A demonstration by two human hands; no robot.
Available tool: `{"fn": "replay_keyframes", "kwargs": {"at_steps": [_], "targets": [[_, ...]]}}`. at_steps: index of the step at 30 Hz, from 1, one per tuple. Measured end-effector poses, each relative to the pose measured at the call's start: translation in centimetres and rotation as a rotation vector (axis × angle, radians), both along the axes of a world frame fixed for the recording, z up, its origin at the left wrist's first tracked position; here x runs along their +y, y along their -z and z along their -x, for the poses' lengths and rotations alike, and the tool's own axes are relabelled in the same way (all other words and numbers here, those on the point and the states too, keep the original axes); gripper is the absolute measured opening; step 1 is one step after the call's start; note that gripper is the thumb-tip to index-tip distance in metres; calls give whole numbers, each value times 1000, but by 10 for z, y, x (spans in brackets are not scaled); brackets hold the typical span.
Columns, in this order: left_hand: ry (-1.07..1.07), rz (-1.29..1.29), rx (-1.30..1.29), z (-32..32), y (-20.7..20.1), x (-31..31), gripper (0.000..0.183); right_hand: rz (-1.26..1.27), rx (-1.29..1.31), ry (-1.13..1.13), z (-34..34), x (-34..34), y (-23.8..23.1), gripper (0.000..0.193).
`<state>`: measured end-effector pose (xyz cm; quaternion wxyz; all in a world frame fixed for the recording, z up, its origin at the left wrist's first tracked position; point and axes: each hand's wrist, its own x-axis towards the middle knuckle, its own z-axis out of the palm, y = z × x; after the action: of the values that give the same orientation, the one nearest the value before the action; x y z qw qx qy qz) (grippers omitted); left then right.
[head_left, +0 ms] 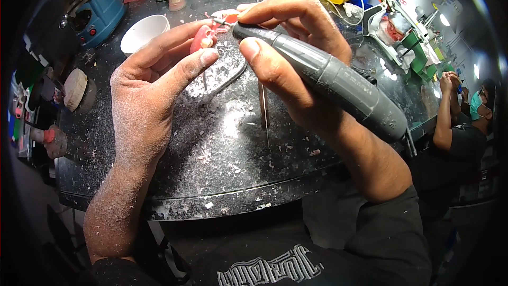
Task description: The person uses a rotary tool to trim and shape a pink dental prosthesis held in the left hand, then switches to a metal file to smooth the edges. The work is performed at a cluttered bench with debris accumulating on the surface.
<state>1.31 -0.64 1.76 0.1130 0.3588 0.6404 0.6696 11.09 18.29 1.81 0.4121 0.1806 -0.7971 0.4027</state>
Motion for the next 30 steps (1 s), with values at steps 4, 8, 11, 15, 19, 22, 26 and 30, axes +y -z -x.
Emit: {"fn": "replay_keyframes", "kwargs": {"at_steps": [4, 8, 11, 15, 19, 22, 26, 30], "targets": [[-1, -3, 6, -1, -2, 1, 45, -25, 31, -24, 1, 0, 0, 30], [-9, 10, 31, 0, 0, 0, 44, -14, 25, -55, 1, 0, 1, 30], [4, -4, 14, 0, -1, 1, 43, -19, 32, -39, 2, 1, 3, 30], [9, -7, 5, -1, -2, 0, 43, -47, 48, -55, 1, -1, -1, 31], [18, -8, 25, 1, 2, 1, 43, 27, -49, -11, -4, -2, -3, 30], [8, -21, 1, 0, 0, 1, 43, -32, 9, -60, -2, -1, -2, 30], [-2, -39, 31, 0, 1, 2, 40, -24, 14, -34, -1, 0, -1, 29], [-9, -112, 45, -2, 1, 5, 34, 27, 7, -49, -2, -2, -1, 28]]}}
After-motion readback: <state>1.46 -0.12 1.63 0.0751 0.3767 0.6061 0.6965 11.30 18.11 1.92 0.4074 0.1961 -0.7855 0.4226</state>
